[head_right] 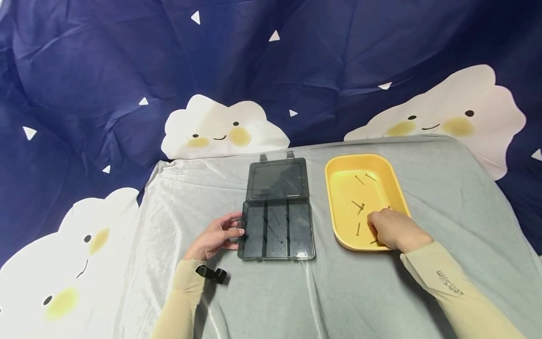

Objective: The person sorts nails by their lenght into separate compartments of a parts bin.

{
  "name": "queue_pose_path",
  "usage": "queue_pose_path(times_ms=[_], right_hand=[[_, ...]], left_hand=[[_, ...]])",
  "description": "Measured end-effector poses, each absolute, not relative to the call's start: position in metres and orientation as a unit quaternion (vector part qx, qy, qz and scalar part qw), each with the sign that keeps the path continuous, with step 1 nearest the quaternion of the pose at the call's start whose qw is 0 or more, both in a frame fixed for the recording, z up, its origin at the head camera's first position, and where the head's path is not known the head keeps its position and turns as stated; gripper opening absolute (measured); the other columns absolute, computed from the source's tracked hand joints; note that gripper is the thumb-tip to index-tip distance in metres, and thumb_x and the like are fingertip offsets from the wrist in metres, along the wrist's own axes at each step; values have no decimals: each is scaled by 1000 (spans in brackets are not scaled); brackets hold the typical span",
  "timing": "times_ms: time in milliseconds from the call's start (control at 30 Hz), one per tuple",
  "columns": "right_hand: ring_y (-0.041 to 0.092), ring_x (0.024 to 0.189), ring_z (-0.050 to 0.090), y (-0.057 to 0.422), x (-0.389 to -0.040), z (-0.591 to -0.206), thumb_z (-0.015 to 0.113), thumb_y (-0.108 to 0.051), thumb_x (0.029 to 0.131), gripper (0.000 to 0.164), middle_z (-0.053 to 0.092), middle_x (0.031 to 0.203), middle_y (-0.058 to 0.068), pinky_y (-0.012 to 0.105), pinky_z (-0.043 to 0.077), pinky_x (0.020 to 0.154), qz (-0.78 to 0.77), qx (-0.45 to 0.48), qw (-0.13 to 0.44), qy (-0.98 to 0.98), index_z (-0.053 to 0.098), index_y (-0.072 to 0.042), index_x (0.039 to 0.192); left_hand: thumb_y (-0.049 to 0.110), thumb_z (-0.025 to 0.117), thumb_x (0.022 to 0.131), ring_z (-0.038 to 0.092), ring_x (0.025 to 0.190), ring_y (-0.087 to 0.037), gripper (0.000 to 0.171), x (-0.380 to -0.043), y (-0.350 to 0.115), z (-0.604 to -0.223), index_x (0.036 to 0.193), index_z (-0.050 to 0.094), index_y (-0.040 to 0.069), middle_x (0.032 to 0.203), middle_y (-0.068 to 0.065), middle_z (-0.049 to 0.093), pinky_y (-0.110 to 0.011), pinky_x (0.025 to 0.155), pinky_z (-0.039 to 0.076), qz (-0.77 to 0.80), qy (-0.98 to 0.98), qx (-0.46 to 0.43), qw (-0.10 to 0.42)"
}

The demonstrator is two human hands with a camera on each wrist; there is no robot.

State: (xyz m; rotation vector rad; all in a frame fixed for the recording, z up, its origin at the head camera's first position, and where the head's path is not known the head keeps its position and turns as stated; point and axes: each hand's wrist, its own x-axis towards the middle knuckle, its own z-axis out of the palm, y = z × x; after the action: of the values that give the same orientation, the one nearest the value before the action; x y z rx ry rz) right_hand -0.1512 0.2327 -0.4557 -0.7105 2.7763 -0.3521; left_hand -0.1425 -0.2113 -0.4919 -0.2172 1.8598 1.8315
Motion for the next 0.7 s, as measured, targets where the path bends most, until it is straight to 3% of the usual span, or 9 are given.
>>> queue_pose_path(times_ms=[200,433,700], right_hand=[[14,58,41,230,-155,-456,55,10,64,26,44,61,-4,22,30,53,-130,-231,146,953,50,-15,66],[15,61,41,224,-156,-456,58,6,69,24,44,63,-2,24,29,55,-116,-228,137,957,48,-16,68],[16,61,42,220,-156,-458,57,7,69,24,45,64,-2,24,30,53,-125,-212,120,962,48,-16,69]], left_hand=[[-2,66,86,62,87,-15,65,-143,-210,-492,145,43,13,119,-12,45,-29,61,63,671,689,-86,258],[-2,66,86,62,87,-15,65,-143,-211,-491,145,43,13,119,-12,45,-29,61,63,670,691,-84,258],[-2,67,86,62,87,-15,65,-143,-210,-492,144,44,14,119,-12,45,-29,61,63,671,690,-88,256]])
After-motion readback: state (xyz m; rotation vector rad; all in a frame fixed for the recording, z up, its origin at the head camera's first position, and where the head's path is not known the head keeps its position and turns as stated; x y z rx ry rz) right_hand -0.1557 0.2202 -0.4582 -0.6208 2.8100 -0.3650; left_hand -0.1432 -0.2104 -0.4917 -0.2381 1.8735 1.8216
